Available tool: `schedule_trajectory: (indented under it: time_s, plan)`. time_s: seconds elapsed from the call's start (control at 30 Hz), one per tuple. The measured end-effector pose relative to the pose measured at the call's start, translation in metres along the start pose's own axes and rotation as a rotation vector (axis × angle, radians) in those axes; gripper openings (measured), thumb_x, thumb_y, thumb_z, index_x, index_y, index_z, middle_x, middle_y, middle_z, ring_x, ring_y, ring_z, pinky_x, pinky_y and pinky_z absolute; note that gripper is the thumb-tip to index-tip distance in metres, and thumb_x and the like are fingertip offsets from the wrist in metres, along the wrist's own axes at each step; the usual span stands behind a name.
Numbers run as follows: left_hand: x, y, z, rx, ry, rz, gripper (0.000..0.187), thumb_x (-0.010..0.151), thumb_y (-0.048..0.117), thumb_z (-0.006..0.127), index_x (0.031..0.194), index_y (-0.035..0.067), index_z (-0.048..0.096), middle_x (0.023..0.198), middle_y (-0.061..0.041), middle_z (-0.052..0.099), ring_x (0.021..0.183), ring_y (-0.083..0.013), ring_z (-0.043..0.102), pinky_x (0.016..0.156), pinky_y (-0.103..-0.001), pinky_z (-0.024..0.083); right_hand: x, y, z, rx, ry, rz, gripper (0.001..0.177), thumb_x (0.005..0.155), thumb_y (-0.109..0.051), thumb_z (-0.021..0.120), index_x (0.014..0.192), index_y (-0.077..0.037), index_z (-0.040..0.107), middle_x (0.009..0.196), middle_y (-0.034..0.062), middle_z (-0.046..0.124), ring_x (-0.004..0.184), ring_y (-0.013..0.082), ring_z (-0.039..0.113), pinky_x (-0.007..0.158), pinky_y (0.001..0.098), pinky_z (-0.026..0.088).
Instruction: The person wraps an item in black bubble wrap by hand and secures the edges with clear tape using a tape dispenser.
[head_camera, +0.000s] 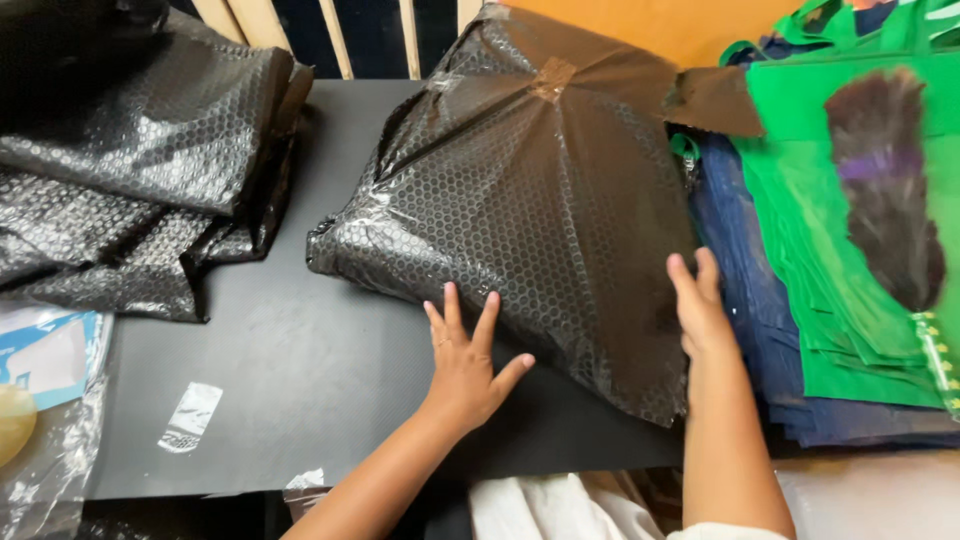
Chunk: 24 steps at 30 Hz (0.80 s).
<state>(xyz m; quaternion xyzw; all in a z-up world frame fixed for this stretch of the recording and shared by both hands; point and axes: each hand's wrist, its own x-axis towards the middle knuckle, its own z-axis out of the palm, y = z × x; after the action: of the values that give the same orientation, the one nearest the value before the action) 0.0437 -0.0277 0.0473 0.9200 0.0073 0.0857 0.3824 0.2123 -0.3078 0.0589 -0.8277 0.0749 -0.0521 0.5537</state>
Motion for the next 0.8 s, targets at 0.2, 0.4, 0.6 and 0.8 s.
schedule_trajectory:
  time_s: [0.2, 0.4, 0.6, 0.8]
  plan:
    - [-0.001, -0.002, -0.022, -0.091, 0.020, -0.064, 0.086, 0.091, 0.051, 0.071, 0.161, 0.019, 0.033, 0.164, -0.033, -0.009, 0.144, -0.0686, -0.004, 0.116, -0.073, 0.014, 0.002, -0.013, 0.057, 0.365, -0.199, 0.196, 0.095, 0.088, -0.041, 0.080, 0.156, -0.005, 0.025, 0.150, 0.0260, 0.041, 0.135, 0.0389, 0.047, 0.109, 0.0635, 0.031]
    - [-0.009, -0.019, -0.042, -0.461, 0.223, -0.250, 0.115, 0.089, 0.042, 0.074, 0.162, 0.016, -0.012, 0.159, -0.033, -0.023, 0.146, -0.0659, -0.001, 0.119, -0.071, 0.014, -0.070, -0.039, 0.107, 0.425, -0.351, 0.077, 0.090, 0.089, -0.016, 0.081, 0.154, 0.007, 0.023, 0.149, 0.0309, 0.043, 0.137, 0.0386, 0.046, 0.109, 0.0571, 0.041]
    - [-0.029, -0.034, -0.047, -0.582, 0.377, -0.515, 0.133, 0.069, 0.039, 0.087, 0.160, 0.015, -0.008, 0.162, -0.024, -0.006, 0.146, -0.0466, 0.018, 0.120, -0.056, 0.019, -0.126, -0.004, 0.133, 0.388, -0.477, 0.068, 0.097, 0.080, -0.001, 0.071, 0.158, 0.001, 0.013, 0.162, 0.0231, 0.030, 0.149, 0.0318, 0.032, 0.124, 0.0460, 0.022]
    - [-0.055, -0.006, -0.082, -0.664, 0.366, -0.719, 0.122, 0.068, 0.028, 0.078, 0.160, 0.023, -0.003, 0.169, -0.004, 0.010, 0.150, -0.0222, 0.031, 0.119, -0.042, 0.031, -0.155, 0.001, 0.100, 0.112, -0.889, 0.014, 0.080, 0.084, -0.022, 0.077, 0.141, -0.008, 0.022, 0.149, 0.0077, 0.045, 0.132, 0.0151, 0.047, 0.109, 0.0330, 0.041]
